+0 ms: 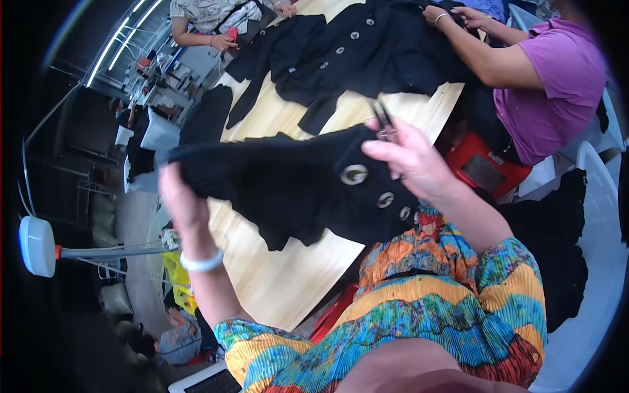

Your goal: Trim loose threads from buttons on black clothing items using small snips.

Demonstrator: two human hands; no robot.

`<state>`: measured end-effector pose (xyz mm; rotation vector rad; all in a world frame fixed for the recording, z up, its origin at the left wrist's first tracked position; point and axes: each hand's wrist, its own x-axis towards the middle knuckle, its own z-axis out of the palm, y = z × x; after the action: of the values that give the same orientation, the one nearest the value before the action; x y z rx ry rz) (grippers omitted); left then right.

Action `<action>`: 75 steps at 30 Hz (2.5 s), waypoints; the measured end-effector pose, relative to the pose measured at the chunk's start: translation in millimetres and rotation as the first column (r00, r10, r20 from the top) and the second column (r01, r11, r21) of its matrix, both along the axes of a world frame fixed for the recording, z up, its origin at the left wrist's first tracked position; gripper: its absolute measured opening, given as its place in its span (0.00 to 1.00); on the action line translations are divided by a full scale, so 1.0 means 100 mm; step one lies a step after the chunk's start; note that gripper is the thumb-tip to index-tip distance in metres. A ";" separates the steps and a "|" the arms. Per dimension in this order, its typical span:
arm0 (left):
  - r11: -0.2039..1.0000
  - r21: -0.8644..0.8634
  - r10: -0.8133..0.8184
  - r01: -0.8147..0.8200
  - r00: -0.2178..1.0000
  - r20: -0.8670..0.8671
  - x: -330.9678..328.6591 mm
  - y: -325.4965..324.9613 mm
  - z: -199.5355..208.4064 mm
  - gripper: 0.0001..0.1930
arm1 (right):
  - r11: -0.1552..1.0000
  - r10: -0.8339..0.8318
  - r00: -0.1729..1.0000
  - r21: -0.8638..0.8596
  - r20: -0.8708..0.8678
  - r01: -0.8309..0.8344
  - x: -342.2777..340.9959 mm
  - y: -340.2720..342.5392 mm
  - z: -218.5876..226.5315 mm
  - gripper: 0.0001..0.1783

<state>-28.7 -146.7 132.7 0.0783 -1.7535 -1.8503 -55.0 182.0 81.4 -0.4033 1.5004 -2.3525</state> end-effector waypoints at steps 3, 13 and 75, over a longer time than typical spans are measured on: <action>0.991 -0.119 -0.078 0.067 0.993 -0.093 0.33 0.55 0.42 0.19 | 0.984 0.102 0.994 -0.141 -0.026 -0.105 0.05 -0.35 0.17 0.16; 0.890 -0.343 -0.223 0.300 0.943 0.247 0.64 1.26 -0.08 0.37 | 0.911 0.315 0.949 -0.274 -0.021 -0.308 0.15 -0.69 0.32 0.13; 0.243 -0.843 -0.950 0.479 0.293 -0.108 0.30 2.09 0.82 0.09 | 0.855 -0.145 0.950 0.518 0.278 -0.021 -0.26 0.50 -1.23 0.12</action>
<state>1.2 62.7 214.7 -1.8973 -1.9130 -1.2349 -80.8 231.8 -41.5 0.1470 1.9079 -1.8284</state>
